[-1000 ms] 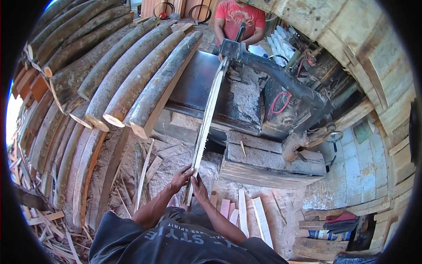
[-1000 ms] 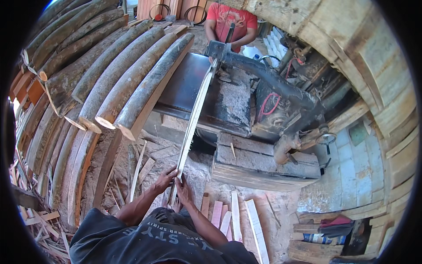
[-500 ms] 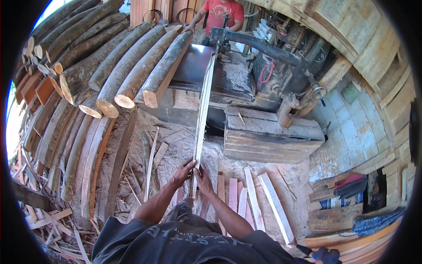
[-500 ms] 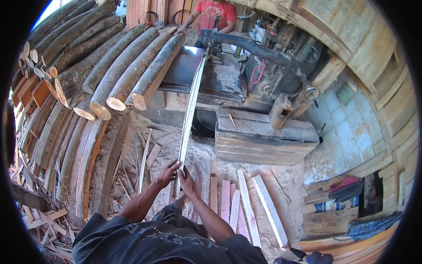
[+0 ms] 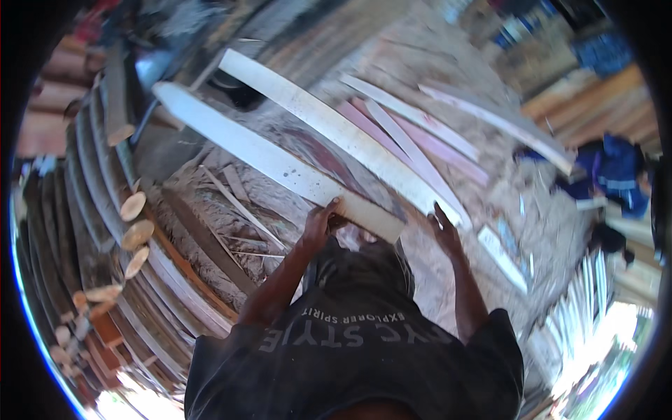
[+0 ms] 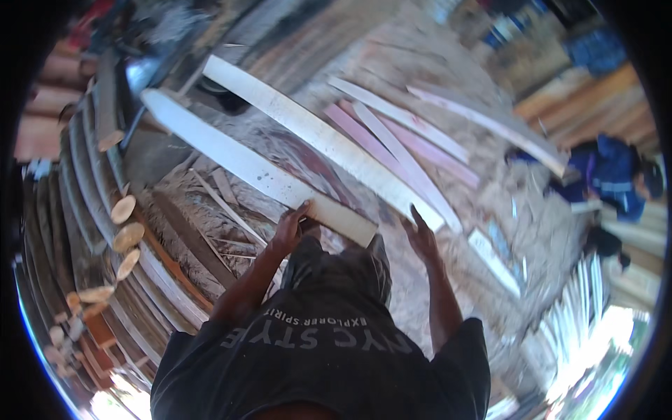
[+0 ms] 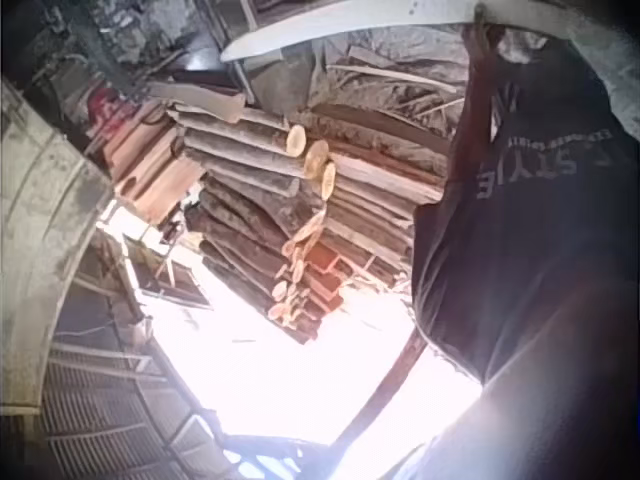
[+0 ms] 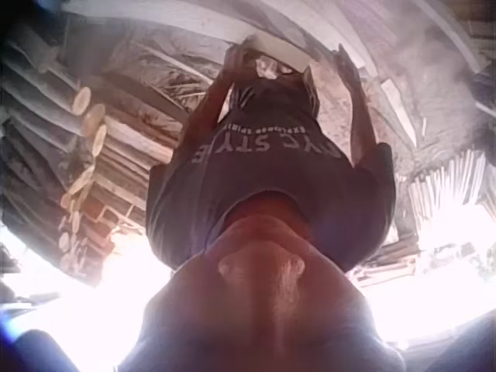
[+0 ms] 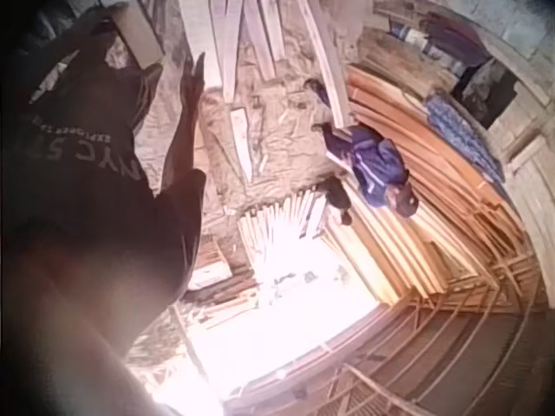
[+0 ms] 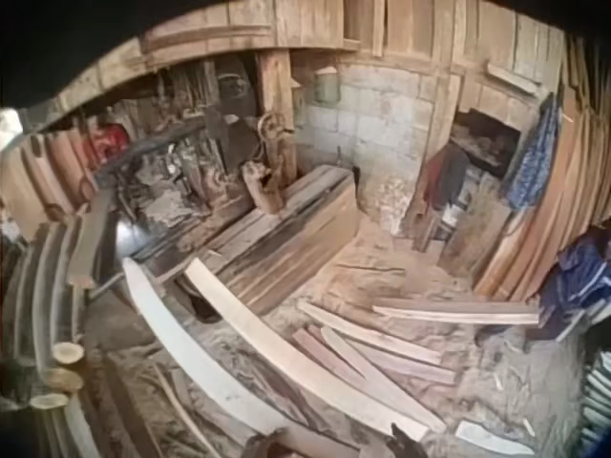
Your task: The person saws logs into planks using a table saw, feeding the logs through the blade and setting aside the resulting boards.
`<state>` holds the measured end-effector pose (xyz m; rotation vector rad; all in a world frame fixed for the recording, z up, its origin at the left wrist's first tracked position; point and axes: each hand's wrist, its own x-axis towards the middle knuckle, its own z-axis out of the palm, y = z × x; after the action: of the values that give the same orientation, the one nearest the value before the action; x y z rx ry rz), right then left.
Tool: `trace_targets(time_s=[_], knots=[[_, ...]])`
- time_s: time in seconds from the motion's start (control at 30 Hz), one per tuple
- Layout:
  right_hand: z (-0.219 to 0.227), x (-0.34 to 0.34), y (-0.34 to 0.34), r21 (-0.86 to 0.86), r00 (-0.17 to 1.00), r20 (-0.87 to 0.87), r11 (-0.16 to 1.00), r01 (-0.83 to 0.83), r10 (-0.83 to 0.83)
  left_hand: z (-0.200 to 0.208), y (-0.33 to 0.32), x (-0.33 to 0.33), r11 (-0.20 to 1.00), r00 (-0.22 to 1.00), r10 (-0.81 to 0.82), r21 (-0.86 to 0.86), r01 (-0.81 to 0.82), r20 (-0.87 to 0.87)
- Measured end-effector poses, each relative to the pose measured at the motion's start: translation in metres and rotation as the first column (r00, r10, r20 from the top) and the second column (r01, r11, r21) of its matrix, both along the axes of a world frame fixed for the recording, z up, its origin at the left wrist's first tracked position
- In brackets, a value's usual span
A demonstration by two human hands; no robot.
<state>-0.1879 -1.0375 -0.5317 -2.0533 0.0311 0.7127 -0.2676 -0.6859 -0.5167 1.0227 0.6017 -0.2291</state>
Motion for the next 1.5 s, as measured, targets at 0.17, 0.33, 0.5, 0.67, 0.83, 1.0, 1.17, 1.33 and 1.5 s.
trace_targets(time_s=[0.17, 0.33, 0.5, 0.67, 0.83, 1.0, 1.17, 1.33, 1.5], knots=[[0.162, -0.045, -0.083, -0.003, 0.952, -0.120, 0.959, 0.284, -0.282, 0.062, -0.161, 0.013, 0.730, 0.779, -0.620, -0.439, 0.524, -0.100], [0.333, -0.128, -0.142, -0.367, 0.811, 0.356, 0.728, 0.579, -0.465, 0.071, -0.230, -0.002, -0.087, -0.187, -0.892, 0.249, 0.965, 0.411], [0.299, -0.133, -0.234, -0.605, 0.798, 0.497, 0.523, 0.601, -0.342, 0.044, -0.179, 0.037, -0.241, -0.202, -0.970, 0.625, 0.743, -0.134], [0.029, -0.096, -0.396, -0.716, 0.773, 0.524, 0.306, 0.627, -0.356, -0.009, -0.010, 0.068, 0.049, 0.410, -0.867, 0.772, 0.633, -0.282], [-0.177, 0.044, -0.115, -0.199, 0.899, -0.319, 0.949, 0.245, -0.299, -0.043, 0.165, 0.027, 0.459, 0.916, -0.348, 0.816, 0.351, -0.198], [-0.084, 0.152, 0.311, 0.153, 0.905, -0.303, 0.952, -0.265, 0.300, -0.058, 0.259, -0.046, 0.744, 0.934, 0.275, 0.666, -0.056, -0.228], [-0.027, 0.192, 0.520, 0.330, 0.826, -0.067, 0.794, -0.511, 0.560, -0.159, 0.273, -0.159, 0.730, 0.678, 0.634, 0.578, -0.366, -0.371], [-0.048, 0.214, 0.588, -0.046, 0.689, 0.028, 0.690, -0.723, 0.724, -0.147, 0.284, -0.169, 0.806, 0.555, 0.591, 0.400, -0.437, -0.586], [-0.083, 0.210, 0.631, -0.296, 0.428, -0.055, 0.394, -0.870, 0.902, -0.141, 0.337, -0.141, 0.652, 0.803, 0.460, 0.758, -0.015, -0.380]])
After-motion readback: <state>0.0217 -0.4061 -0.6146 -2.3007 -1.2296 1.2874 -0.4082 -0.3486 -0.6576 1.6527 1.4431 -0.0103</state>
